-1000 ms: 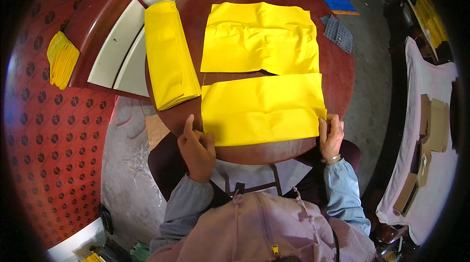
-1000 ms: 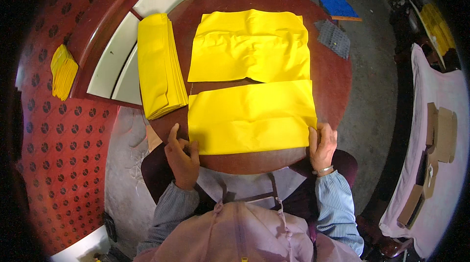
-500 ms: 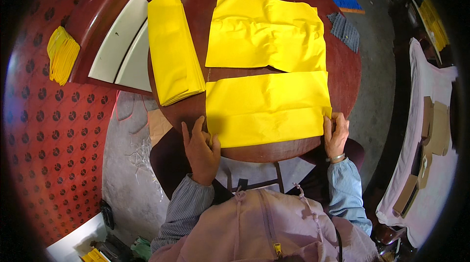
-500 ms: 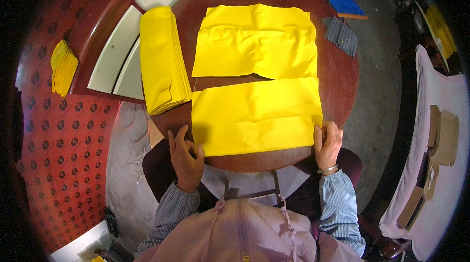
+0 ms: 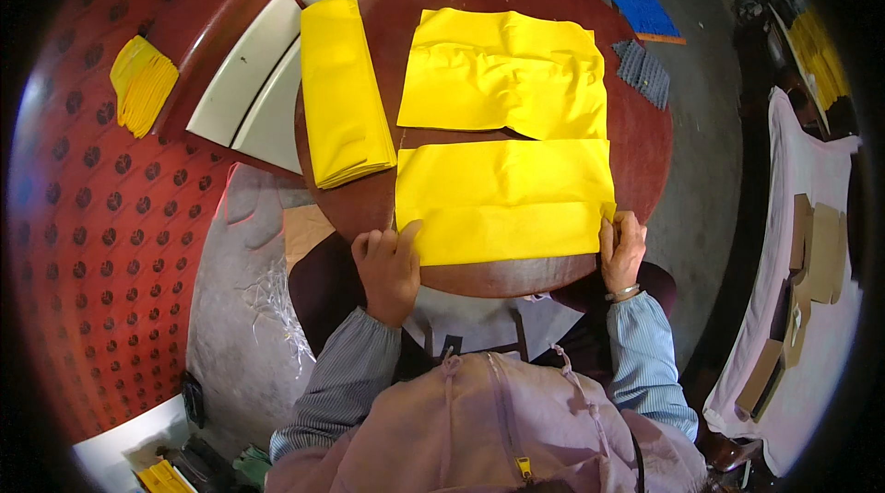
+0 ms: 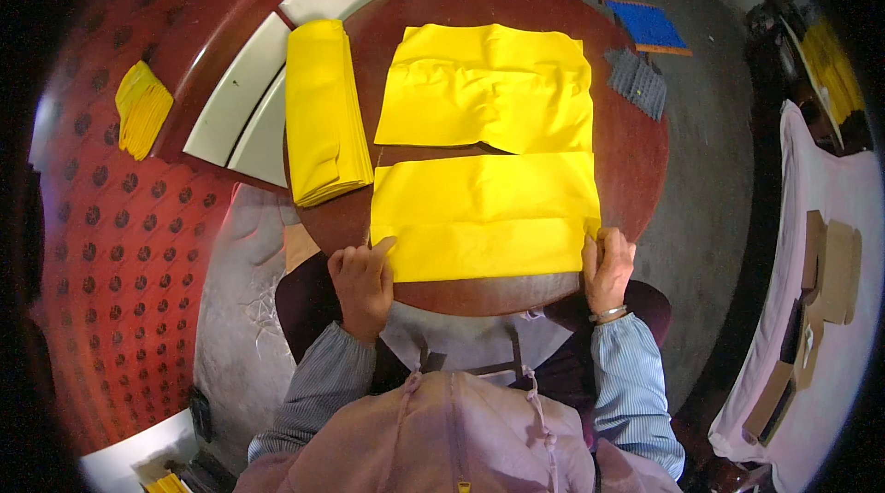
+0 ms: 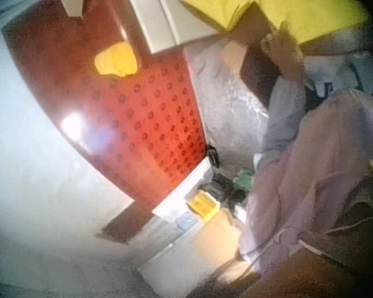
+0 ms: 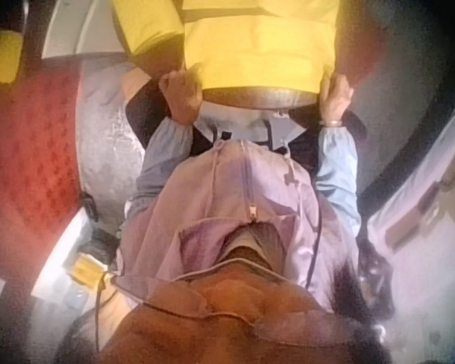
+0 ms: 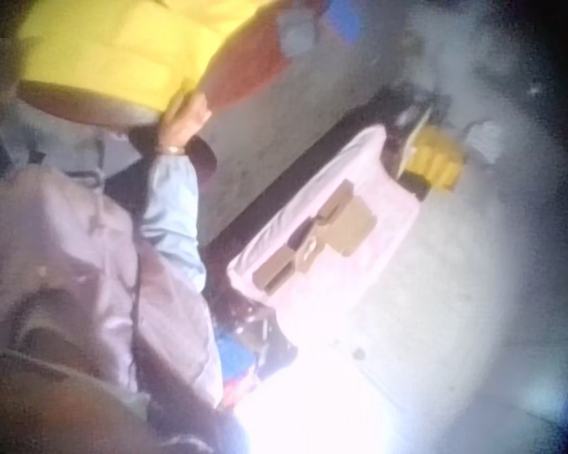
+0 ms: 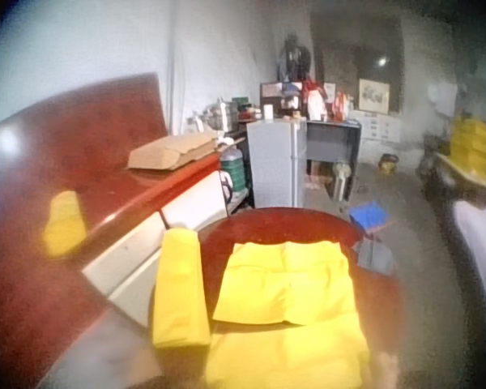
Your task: The person folds multiple yellow fabric pieces on a round wooden table. They smooth each piece, fold it in half lengthwise, then fold the ends inward to create a compact rectangle, and stack the finished pieces to the left.
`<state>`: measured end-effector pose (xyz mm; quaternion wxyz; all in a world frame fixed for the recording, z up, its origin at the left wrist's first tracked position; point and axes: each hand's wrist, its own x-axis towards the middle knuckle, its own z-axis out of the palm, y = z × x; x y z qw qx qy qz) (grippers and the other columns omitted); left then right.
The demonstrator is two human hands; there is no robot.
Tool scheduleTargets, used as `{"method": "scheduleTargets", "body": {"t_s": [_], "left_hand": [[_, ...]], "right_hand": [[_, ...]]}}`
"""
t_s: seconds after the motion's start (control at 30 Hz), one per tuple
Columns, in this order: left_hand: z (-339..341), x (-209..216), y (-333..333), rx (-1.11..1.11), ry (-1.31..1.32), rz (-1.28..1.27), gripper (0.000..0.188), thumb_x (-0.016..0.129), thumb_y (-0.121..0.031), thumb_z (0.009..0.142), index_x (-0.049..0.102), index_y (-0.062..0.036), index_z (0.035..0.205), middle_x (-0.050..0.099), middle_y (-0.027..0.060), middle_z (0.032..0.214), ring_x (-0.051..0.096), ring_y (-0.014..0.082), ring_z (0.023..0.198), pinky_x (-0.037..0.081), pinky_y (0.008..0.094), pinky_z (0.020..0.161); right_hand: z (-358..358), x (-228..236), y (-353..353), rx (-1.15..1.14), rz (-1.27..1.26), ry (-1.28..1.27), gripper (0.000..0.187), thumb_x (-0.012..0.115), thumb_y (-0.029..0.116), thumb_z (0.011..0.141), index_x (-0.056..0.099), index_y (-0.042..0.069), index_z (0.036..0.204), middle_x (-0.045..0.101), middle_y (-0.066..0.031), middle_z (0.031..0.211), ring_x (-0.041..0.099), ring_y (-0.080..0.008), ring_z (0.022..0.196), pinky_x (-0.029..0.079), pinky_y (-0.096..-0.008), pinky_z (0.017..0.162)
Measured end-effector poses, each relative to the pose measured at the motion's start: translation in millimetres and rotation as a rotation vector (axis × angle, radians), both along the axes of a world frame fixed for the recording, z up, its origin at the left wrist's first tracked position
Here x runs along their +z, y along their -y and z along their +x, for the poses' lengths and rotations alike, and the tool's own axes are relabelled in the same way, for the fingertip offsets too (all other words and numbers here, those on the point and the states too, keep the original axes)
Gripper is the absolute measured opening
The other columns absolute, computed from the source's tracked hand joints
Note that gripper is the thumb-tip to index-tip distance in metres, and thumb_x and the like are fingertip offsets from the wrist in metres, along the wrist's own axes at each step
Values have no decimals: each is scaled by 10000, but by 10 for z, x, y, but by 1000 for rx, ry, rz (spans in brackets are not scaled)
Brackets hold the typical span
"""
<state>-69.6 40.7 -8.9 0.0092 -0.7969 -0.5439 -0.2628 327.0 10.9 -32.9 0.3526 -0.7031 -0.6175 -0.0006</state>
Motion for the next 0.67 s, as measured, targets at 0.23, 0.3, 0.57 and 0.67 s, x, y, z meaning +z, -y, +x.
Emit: {"method": "scheduleTargets", "body": {"t_s": [0.23, 0.3, 0.57, 0.67], "left_hand": [[16, -98, -110, 44, -49, 86, 274, 701, -61, 939, 755, -98, 1205, 608, 89, 841, 597, 274, 857, 416, 455, 943], [17, -82, -98, 31, 22, 82, 299, 727, -54, 920, 778, -121, 1208, 610, 90, 837, 596, 272, 854, 424, 457, 944], [58, 108, -190, -190, -290, 32, 481, 649, -46, 955, 651, -161, 1422, 596, 164, 1397, 581, 330, 1299, 428, 495, 1143], [-3, 141, -273, -430, -247, -246, 525, 531, -42, 1022, 558, -173, 1529, 471, 156, 1648, 452, 360, 1533, 383, 474, 1261]], "right_hand": [[-8, -48, -18, 29, 67, 36, 101, 702, 45, 938, 635, 39, 1013, 645, -176, 896, 619, -386, 827, 443, -462, 782], [-2, -57, -20, 38, 60, 25, 99, 691, 55, 949, 628, 42, 1025, 642, -169, 888, 612, -387, 825, 429, -475, 771], [44, -141, -45, 50, 88, 47, 106, 697, 81, 956, 619, 66, 1027, 654, -160, 884, 617, -390, 830, 422, -480, 775], [49, -152, -50, 63, 80, 29, 121, 704, 97, 953, 616, 61, 1028, 654, -168, 894, 621, -388, 852, 426, -482, 781]]}}
